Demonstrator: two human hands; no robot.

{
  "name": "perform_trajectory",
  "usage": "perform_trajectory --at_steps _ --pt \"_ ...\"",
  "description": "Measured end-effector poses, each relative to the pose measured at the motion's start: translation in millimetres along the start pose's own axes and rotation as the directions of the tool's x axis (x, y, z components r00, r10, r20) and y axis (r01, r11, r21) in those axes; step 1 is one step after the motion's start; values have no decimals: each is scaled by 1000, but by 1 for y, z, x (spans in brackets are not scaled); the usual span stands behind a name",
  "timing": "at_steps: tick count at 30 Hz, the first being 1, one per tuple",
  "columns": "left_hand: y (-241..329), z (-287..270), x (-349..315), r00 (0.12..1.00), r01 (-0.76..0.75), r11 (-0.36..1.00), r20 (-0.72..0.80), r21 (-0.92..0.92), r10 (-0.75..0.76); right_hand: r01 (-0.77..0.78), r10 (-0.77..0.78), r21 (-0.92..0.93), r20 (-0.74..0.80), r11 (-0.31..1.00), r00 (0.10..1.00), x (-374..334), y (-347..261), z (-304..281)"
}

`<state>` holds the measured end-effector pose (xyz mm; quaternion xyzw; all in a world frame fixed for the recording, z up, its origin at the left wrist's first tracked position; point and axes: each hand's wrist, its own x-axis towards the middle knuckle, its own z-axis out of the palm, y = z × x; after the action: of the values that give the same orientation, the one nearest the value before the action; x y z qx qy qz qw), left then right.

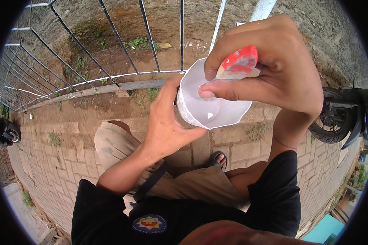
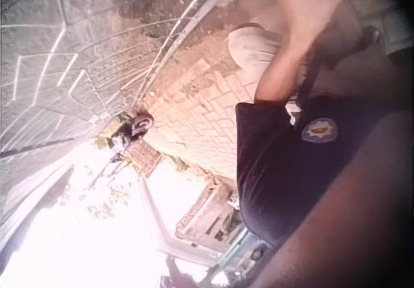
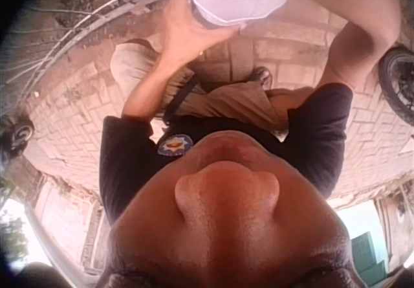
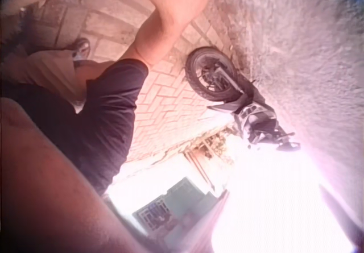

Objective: The person paints a metal fence white using a paintbrush and a small container of paint. They repeatedly dip the brush into the container and apply paint to the vertical bars and horizontal rails of the fence.

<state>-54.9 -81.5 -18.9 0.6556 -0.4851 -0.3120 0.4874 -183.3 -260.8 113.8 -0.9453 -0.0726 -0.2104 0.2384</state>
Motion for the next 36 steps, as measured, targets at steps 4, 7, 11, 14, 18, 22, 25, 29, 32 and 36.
perform_trajectory --at_steps 4,7,11,14,18,22,25,29,32,36 --pt "0 2 2 999 -48 999 -16 2 48 -3 3 22 11 1000 1000 -3 -2 -10" --pt "-5 4 3 998 -67 998 -17 17 68 -8 7 32 22 999 1000 -4 0 -12" --pt "-8 2 2 998 -50 999 -30 4 50 -28 28 63 0 998 1000 -4 -1 -12" --pt "-9 2 3 998 -63 998 -30 -12 63 -50 63 78 -164 996 985 -14 -1 -22" --pt "-3 3 6 1000 -30 995 5 -96 31 74 51 483 -241 873 969 -24 22 -26" --pt "1 6 7 1000 22 993 18 -116 -20 170 12 563 -305 809 952 -24 30 -25" --pt "3 5 7 1000 5 992 -1 -127 -5 89 93 507 -324 857 941 -23 16 -28" --pt "-1 5 10 993 -115 990 -33 -84 112 -90 235 421 -305 903 923 -19 3 -31" --pt "-7 7 17 991 -129 983 -61 -131 121 -116 299 452 -359 885 884 -19 8 -36" --pt "-7 -9 13 977 -149 986 -164 -77 135 -187 431 485 -459 854 777 -9 7 -36"
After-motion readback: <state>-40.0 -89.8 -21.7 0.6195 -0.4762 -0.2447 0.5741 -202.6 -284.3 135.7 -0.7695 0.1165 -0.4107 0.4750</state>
